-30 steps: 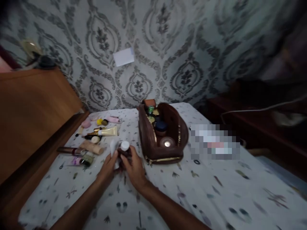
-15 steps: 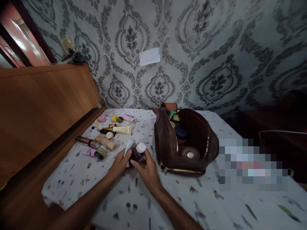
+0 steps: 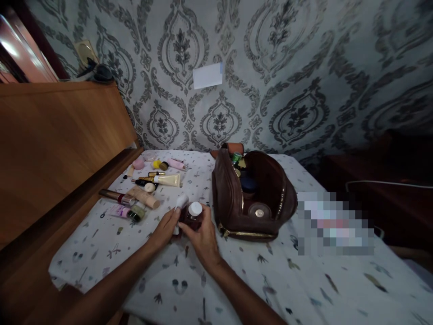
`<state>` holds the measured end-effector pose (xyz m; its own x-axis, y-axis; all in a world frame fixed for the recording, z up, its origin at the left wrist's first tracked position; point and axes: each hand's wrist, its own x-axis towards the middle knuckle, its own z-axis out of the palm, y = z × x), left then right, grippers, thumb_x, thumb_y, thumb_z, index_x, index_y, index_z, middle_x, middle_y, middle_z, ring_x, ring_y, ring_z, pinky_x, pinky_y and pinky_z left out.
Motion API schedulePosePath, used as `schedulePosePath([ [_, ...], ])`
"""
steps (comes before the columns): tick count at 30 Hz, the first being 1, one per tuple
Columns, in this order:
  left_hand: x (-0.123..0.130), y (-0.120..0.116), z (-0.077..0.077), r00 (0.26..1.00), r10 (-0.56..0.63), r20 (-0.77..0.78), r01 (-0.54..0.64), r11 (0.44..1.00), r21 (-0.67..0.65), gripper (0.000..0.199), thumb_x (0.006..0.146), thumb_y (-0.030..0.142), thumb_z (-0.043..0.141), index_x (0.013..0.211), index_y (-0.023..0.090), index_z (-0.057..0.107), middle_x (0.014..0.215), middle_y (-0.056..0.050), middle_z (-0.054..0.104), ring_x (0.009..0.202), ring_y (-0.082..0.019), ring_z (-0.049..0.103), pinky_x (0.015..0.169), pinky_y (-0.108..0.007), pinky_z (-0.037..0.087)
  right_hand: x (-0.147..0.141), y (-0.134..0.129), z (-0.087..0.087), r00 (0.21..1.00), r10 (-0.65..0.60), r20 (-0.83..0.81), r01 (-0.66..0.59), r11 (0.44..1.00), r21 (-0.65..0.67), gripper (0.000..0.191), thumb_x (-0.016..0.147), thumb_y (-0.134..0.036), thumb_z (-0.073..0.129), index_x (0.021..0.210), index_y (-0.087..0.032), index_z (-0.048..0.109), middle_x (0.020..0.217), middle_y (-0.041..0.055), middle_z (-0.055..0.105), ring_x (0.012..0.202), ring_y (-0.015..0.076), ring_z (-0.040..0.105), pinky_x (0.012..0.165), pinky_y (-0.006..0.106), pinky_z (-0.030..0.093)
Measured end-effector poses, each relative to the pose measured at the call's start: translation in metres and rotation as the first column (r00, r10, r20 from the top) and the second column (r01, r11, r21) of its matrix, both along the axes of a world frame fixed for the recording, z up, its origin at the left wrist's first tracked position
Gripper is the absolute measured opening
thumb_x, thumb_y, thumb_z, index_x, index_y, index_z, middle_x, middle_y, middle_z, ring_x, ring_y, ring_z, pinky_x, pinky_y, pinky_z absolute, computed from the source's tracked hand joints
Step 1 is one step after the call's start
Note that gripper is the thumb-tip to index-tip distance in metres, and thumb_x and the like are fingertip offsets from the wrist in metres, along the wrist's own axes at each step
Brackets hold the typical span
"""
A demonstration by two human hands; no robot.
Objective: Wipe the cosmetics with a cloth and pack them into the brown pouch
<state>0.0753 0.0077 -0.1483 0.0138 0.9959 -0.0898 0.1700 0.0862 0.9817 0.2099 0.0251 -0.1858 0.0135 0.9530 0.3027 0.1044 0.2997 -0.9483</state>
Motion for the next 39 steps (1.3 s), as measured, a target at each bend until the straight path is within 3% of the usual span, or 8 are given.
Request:
schedulePosePath([
  [6,0.002,-0.003,0.004,0.999,0.014,-0.035,-0.014,1.0,-0.006,0.067,0.079,0.083,0.041,0.084,0.018,0.059,0.063,0.001,0.054,0.054,-0.015,0.051,0.047,-0.026,0.044,-0.001,-0.002,0.004,0.999,-0.037,-0.025,0.038,0.999,0.023,0.065,0.07,-0.038,0.079,0.125,-0.021,0.049,0.122,0.0112,0.065,0.112,0.0272,0.063,0.1,0.042,0.05],
  [13,0.004,-0.007,0.005,0.998,0.021,-0.051,-0.023,0.999,-0.032,0.059,0.081,0.078,0.045,0.082,0.02,0.057,0.059,0.002,0.052,0.051,-0.016,0.051,0.048,-0.028,0.046,0.004,-0.001,0.006,0.997,-0.071,0.014,0.071,0.997,0.007,0.066,0.073,-0.027,0.077,0.132,-0.02,0.047,0.125,0.0097,0.063,0.116,0.0252,0.06,0.105,0.042,0.046],
  [17,0.008,-0.011,0.011,0.995,0.026,-0.095,-0.024,0.999,0.021,0.057,0.084,0.075,0.043,0.076,0.021,0.056,0.056,0.002,0.051,0.051,-0.017,0.05,0.049,-0.029,0.045,0.005,-0.002,0.007,0.998,-0.053,0.029,0.052,0.998,0.03,0.066,0.076,-0.027,0.075,0.135,-0.022,0.047,0.126,0.008,0.064,0.117,0.0238,0.061,0.103,0.04,0.048],
  [24,0.003,-0.008,0.011,0.976,0.097,-0.195,-0.049,0.971,0.234,0.045,0.09,0.061,0.044,0.072,0.021,0.054,0.067,-0.001,0.055,0.067,-0.018,0.05,0.072,-0.03,0.048,0.009,-0.006,0.01,0.991,0.048,0.125,-0.064,0.99,0.124,0.054,0.089,-0.035,0.06,0.139,-0.018,0.046,0.133,0.0129,0.058,0.126,0.0239,0.055,0.109,0.041,0.043],
  [27,0.001,-0.006,0.008,0.974,0.102,-0.2,-0.057,0.974,0.22,0.043,0.091,0.058,0.044,0.08,0.019,0.059,0.076,-0.003,0.06,0.076,-0.02,0.054,0.083,-0.031,0.048,0.009,-0.005,0.012,0.987,0.053,0.153,-0.075,0.987,0.139,0.052,0.092,-0.035,0.057,0.139,-0.017,0.046,0.131,0.0139,0.058,0.123,0.0245,0.055,0.108,0.043,0.043],
  [34,-0.001,-0.002,0.008,0.972,0.11,-0.209,-0.076,0.984,0.164,0.048,0.085,0.062,0.051,0.092,0.017,0.068,0.09,-0.009,0.072,0.095,-0.028,0.063,0.091,-0.037,0.05,0.009,-0.006,0.016,0.997,0.005,0.079,-0.024,0.971,0.237,0.036,0.092,-0.026,0.057,0.127,-0.022,0.056,0.117,0.009,0.06,0.112,0.0218,0.057,0.1,0.038,0.047],
  [39,-0.006,0.002,-0.005,0.953,0.197,-0.231,-0.172,0.977,0.127,0.05,0.079,0.066,0.057,0.089,0.018,0.068,0.097,-0.01,0.074,0.104,-0.029,0.064,0.092,-0.036,0.052,0.01,-0.009,0.024,0.996,0.017,0.085,-0.036,0.975,0.22,0.029,0.084,-0.016,0.066,0.113,-0.022,0.063,0.109,0.0061,0.058,0.103,0.0198,0.059,0.092,0.032,0.051],
])
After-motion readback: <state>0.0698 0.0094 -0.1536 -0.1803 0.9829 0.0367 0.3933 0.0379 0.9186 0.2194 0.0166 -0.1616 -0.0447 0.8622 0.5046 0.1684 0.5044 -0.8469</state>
